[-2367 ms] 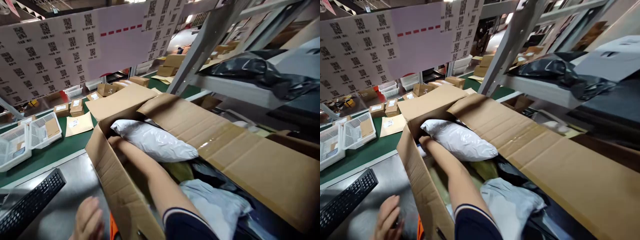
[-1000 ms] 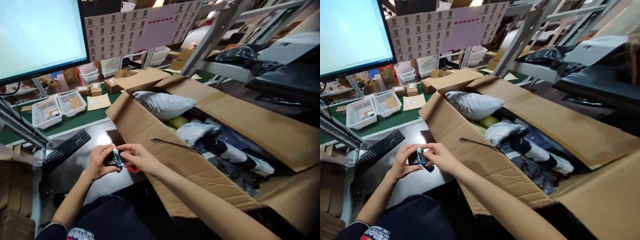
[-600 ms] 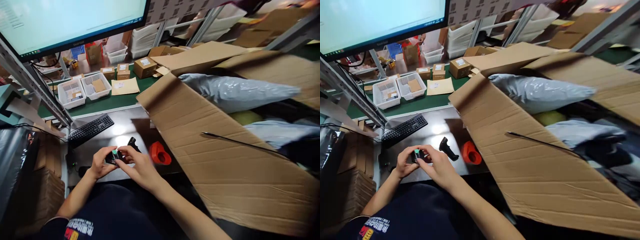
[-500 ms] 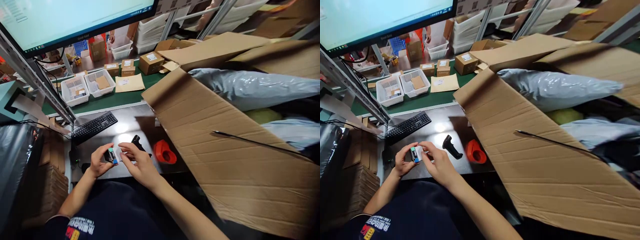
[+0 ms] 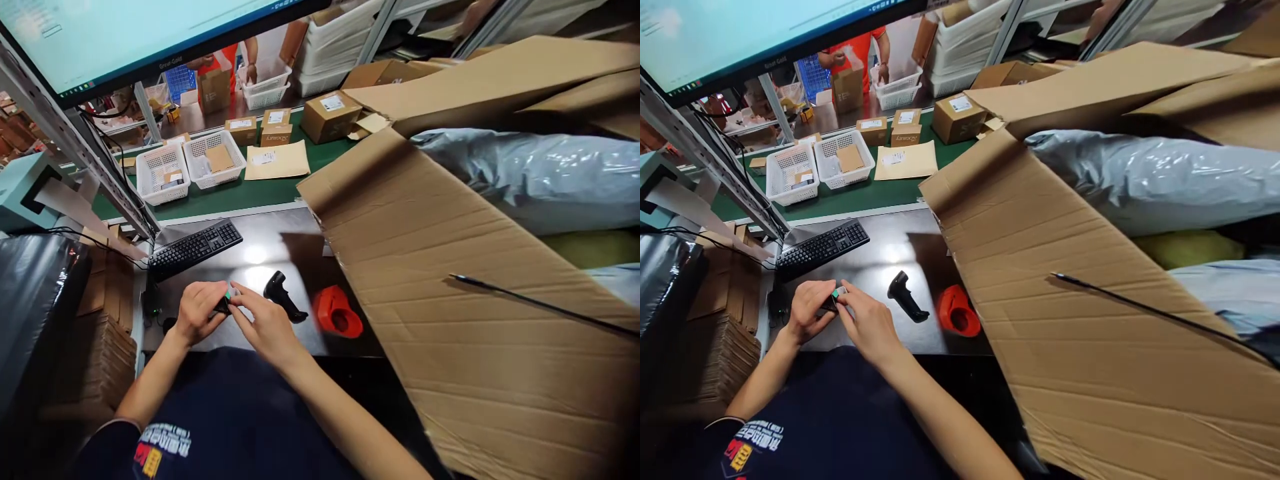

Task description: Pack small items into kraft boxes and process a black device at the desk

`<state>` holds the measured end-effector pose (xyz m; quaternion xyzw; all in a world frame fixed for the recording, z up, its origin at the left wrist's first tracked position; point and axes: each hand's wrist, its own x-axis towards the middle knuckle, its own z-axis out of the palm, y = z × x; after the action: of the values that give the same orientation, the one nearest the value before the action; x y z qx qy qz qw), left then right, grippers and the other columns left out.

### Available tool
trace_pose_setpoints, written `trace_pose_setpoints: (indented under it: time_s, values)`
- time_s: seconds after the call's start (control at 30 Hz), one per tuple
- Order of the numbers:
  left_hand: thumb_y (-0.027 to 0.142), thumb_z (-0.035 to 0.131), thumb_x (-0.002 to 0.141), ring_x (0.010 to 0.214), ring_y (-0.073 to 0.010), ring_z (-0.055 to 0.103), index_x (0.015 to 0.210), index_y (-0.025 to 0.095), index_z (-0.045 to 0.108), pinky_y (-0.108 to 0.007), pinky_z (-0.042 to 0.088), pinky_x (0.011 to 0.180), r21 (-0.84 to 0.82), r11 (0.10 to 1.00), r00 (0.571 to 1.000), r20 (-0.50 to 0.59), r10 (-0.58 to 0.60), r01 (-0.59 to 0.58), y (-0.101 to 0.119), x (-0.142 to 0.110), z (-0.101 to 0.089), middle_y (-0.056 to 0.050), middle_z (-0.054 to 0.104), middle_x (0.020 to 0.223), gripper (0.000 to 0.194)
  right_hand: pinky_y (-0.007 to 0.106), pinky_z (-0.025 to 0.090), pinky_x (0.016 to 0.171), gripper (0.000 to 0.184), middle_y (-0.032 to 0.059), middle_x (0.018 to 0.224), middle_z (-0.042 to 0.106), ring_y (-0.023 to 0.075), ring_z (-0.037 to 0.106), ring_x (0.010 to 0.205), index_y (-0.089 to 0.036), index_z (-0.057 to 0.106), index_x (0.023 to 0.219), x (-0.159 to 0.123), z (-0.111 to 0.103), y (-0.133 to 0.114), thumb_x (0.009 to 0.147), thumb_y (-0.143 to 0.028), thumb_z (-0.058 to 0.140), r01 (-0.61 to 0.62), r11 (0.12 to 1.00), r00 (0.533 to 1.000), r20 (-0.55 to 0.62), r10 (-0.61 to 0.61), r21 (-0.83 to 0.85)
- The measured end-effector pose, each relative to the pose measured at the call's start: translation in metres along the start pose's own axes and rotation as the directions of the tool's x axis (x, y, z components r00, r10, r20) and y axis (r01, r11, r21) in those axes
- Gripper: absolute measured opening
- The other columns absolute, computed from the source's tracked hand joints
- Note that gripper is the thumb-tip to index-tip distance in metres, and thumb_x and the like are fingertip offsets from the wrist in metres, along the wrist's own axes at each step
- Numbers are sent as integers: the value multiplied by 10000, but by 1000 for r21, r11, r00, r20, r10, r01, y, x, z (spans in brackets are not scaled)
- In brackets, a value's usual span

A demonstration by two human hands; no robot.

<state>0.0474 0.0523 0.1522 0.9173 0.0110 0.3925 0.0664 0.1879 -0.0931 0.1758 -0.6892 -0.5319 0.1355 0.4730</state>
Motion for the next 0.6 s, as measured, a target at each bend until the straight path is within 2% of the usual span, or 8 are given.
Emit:
trace_pose_setpoints:
  time_s: [0.2,0.33,0.5,0.6]
  values:
    - [341,623,973,1085,-262,724,1477,156,488,-403,548,938,-39,997,996,55,63,-61,-3,13,19,-156,757,1200,554,430,605,966,154,118,1221,762,291,687,1236,-225,700,868,2,0,26,921,-210,557,-45,983,997,-46,54,177]
    - [389,632,971,1055,-250,731,1446,163,511,-397,556,912,-81,996,995,90,37,-30,-3,18,25,-142,765,1163,539,392,578,926,154,94,1001,778,295,709,1182,-221,642,777,0,-4,36,906,-257,566,-75,936,991,-76,107,345]
    - [465,604,975,995,-254,744,1344,176,589,-388,550,867,-69,998,975,221,14,1,-2,18,28,-128,778,1115,470,365,541,895,176,38,764,703,306,680,1223,-236,590,711,-9,-8,50,877,-295,580,-180,883,975,-42,219,434]
    - [510,588,973,965,-251,740,1305,172,618,-380,541,837,-45,999,942,336,-6,22,-2,15,29,-123,780,1104,475,347,527,815,176,59,835,737,286,710,1083,-224,606,692,-15,2,63,843,-314,597,-262,834,954,3,299,486]
